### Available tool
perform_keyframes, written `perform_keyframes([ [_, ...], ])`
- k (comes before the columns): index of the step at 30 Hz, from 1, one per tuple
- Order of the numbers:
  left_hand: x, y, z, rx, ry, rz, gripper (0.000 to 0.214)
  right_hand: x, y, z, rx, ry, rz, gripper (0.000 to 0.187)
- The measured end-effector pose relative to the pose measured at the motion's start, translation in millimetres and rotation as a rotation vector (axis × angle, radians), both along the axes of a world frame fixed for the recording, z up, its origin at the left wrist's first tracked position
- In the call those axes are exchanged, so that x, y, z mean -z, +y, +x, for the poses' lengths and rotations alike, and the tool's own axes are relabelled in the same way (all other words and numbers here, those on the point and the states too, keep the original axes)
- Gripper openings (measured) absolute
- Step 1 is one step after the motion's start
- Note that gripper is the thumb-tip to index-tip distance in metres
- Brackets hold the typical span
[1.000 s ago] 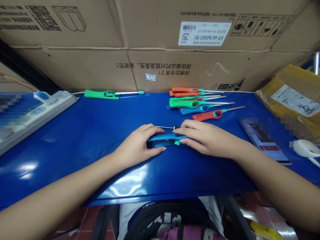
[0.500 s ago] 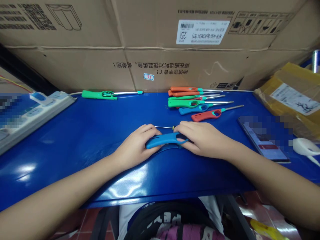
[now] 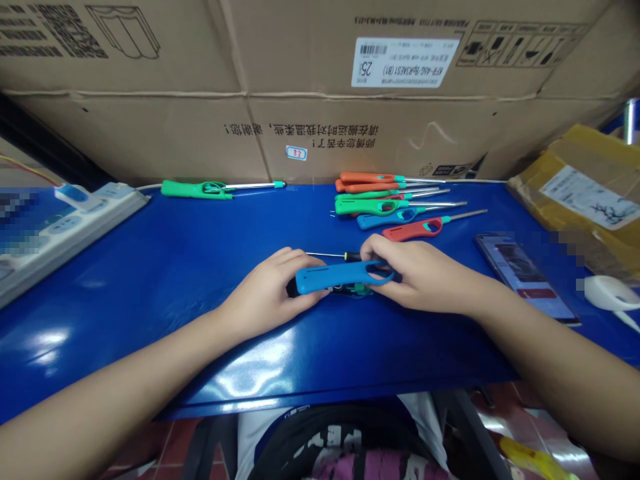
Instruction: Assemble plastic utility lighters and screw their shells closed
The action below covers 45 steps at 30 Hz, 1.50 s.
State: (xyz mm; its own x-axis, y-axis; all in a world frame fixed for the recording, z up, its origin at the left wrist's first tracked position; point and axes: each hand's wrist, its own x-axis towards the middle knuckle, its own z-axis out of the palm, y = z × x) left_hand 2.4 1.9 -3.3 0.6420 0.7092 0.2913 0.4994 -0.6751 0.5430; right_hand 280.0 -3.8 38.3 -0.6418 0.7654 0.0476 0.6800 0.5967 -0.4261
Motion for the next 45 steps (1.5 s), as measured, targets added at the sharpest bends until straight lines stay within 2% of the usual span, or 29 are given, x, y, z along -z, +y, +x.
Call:
perform_keyframes([
  [2,0.1,2,-1,-0.002,0.0,0.005,0.021,-4.3,-1,4,-0.111,0.043,-0.057,0.005],
  [5,0.1,4,-3,-0.024,-0.004,0.034,0.019,-4.1,-2,4,-0.282,0.038,-0.084,0.017],
  [9,0.0,6,-5,-0.041,-0.015,0.063,0.016,5.5,-4,-4,-0.343,-0.036,-0.028,0.035],
  [15,-2.4,5,-6,-0.075,-0.015,0.078,0.015,10.9,-4,-6,-0.207,-0.054,0.251,0.04],
  [17,-6.2,3,-5,-0.07,-0.039,0.079,0.015,8.2,1,0,-0.058,-0.032,0.332,0.037],
  [19,-11.2,0,-6,0.002,-0.065,0.091,0.018,5.2,8,9,0.144,-0.095,0.375,0.029],
  [21,-15.4,-4,-6,0.141,-0.032,0.129,0.028,3.3,16,19,0.3,-0.244,0.354,0.02],
  [22,-16.7,-6,-6,0.209,0.011,0.148,0.035,2.9,20,23,0.348,-0.327,0.328,0.022],
  [24,-17.0,-9,-6,0.316,0.107,0.159,0.044,3.6,25,30,0.376,-0.427,0.26,0.027],
  [27,-14.0,-10,-5,0.379,0.174,0.116,0.036,7.9,29,33,0.382,-0.412,0.192,0.025],
  [32,-10.7,-8,-4,0.338,0.182,0.107,0.027,23.3,36,26,0.281,-0.105,0.139,0.02],
  [36,-11.2,-7,-3,0.238,0.207,0.16,0.029,28.4,38,21,0.244,-0.009,0.136,0.017],
  [40,-13.2,-7,-3,0.178,0.194,0.178,0.032,9.8,31,27,0.167,0.038,0.099,0.017],
  [41,-13.7,-7,-3,0.169,0.179,0.172,0.033,2.9,28,30,0.152,-0.006,0.058,0.017],
  [45,-14.9,-4,-4,0.088,0.092,0.163,0.022,-17.5,21,43,0.081,-0.22,-0.191,0.038],
])
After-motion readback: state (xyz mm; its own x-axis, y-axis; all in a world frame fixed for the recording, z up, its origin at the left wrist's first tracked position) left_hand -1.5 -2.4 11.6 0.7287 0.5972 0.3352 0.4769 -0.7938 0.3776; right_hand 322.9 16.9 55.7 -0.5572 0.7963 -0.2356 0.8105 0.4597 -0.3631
